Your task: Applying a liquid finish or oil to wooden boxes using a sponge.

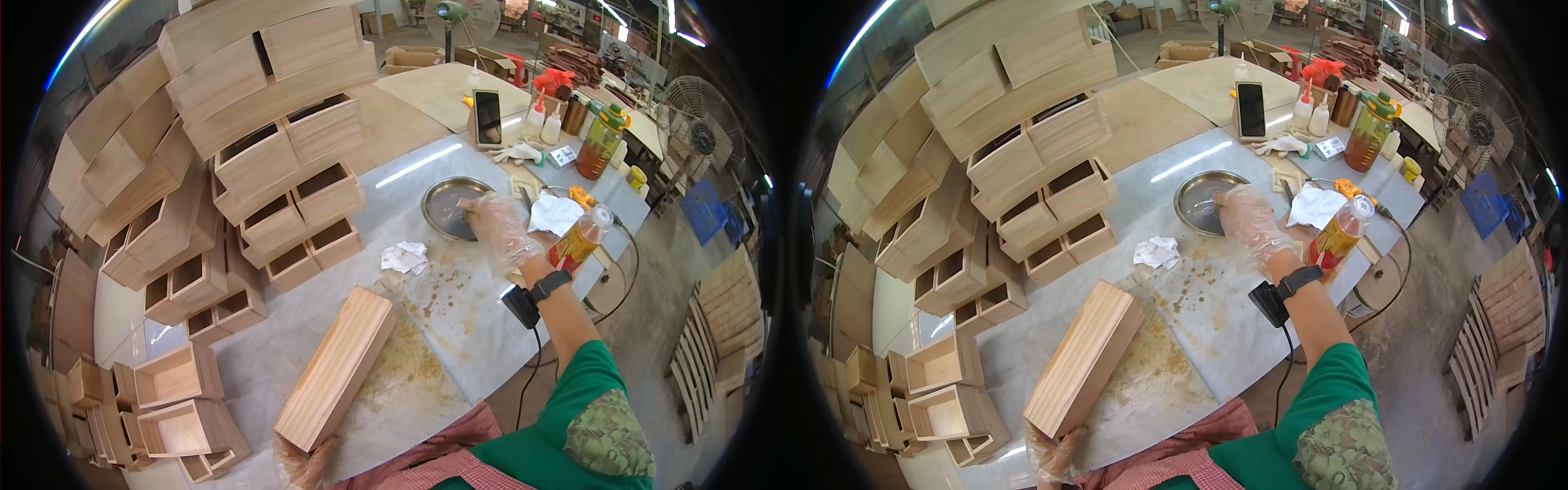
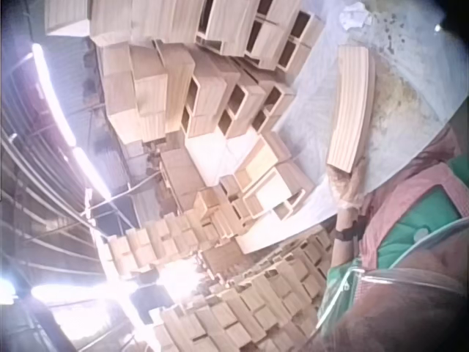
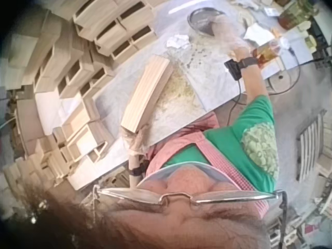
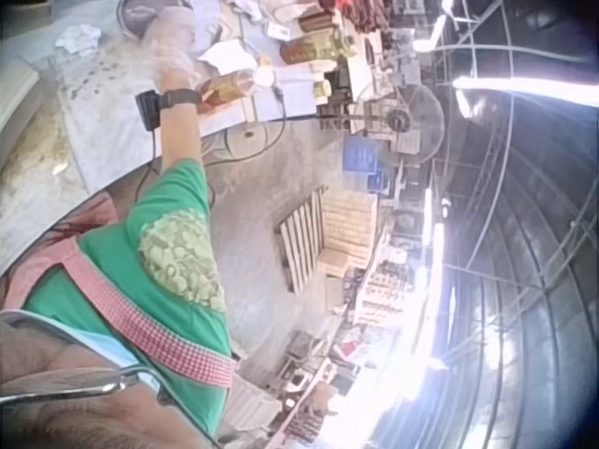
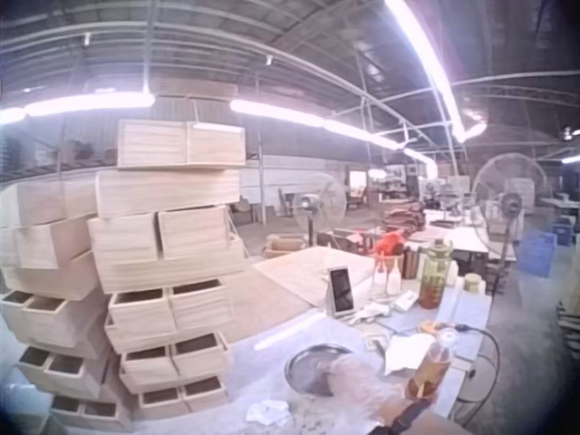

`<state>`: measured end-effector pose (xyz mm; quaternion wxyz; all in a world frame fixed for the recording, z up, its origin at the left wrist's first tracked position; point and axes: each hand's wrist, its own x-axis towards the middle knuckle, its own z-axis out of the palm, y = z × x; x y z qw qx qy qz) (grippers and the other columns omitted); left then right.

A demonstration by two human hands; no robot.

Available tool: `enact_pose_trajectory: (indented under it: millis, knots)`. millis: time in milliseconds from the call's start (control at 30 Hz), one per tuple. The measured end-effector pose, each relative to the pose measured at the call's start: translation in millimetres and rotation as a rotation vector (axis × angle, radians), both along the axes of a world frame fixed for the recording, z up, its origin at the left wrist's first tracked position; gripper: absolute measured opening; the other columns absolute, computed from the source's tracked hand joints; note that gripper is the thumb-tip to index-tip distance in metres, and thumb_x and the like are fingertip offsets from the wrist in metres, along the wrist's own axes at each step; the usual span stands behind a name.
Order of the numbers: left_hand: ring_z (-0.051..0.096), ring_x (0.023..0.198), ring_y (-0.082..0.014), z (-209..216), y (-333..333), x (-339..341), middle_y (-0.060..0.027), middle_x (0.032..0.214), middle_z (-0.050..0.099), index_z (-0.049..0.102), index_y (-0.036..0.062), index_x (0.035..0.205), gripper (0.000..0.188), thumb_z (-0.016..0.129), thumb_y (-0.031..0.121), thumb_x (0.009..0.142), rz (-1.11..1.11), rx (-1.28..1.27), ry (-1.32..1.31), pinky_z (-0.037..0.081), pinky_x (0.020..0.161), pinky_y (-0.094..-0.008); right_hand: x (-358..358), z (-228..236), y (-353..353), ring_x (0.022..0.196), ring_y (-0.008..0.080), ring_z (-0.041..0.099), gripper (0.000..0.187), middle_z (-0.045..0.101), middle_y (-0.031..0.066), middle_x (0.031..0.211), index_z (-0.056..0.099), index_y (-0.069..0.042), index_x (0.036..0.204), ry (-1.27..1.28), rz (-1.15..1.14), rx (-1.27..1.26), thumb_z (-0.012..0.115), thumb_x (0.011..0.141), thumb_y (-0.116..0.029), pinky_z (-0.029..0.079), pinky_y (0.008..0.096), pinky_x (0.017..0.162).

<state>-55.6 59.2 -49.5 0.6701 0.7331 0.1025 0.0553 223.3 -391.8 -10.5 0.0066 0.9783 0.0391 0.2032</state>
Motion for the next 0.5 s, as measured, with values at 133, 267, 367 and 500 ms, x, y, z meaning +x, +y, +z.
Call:
enact_pose_trajectory:
  millis: [133, 267, 367, 500]
  knots:
    - [0.06, 0.113, -0.019, -9, 2, 1, -0.0084, 0.125, 0.061, 0.046, 0.0053, 0.135, 0.085, 0.091, 0.003, 0.063, -0.004, 0.03, -0.006, 0.05, 0.097, -0.0347, -15, 8, -8, 0.084, 0.0351, 0.069, 0.022, 0.072, 0.017, 0.092, 0.077, -0.012, 0.101, 0.025, -0.082, 0.453, 0.066, 0.085, -0.022, 0.055, 0.0433, 0.077]
    - [0.059, 0.114, -0.0198, 4, -14, 7, -0.0089, 0.126, 0.059, 0.045, 0.0041, 0.135, 0.084, 0.089, 0.002, 0.064, 0.023, -0.071, -0.034, 0.05, 0.1, -0.0358, -28, 30, -2, 0.094, 0.0351, 0.068, 0.023, 0.071, 0.0179, 0.107, 0.075, -0.012, 0.106, 0.159, -0.237, 1.1, 0.066, 0.086, -0.017, 0.055, 0.0436, 0.081]
    - [0.057, 0.117, -0.0204, -4, -12, 8, -0.0092, 0.128, 0.057, 0.043, 0.0033, 0.136, 0.086, 0.089, 0.002, 0.064, 0.011, -0.055, -0.029, 0.049, 0.101, -0.0354, -33, -3, -28, 0.092, 0.0255, 0.068, 0.029, 0.07, 0.0138, 0.108, 0.07, -0.009, 0.115, 0.119, -0.048, 1.045, 0.066, 0.087, -0.015, 0.055, 0.0368, 0.075]
    - [0.055, 0.12, -0.0199, -15, -6, 6, -0.0094, 0.129, 0.056, 0.042, 0.0031, 0.138, 0.088, 0.089, 0.001, 0.063, 0.027, 0.01, -0.082, 0.048, 0.101, -0.0344, -76, 22, 6, 0.087, 0.0148, 0.064, 0.032, 0.068, 0.0072, 0.107, 0.067, -0.006, 0.121, -0.143, 0.04, 0.24, 0.066, 0.09, -0.016, 0.052, 0.0277, 0.072]
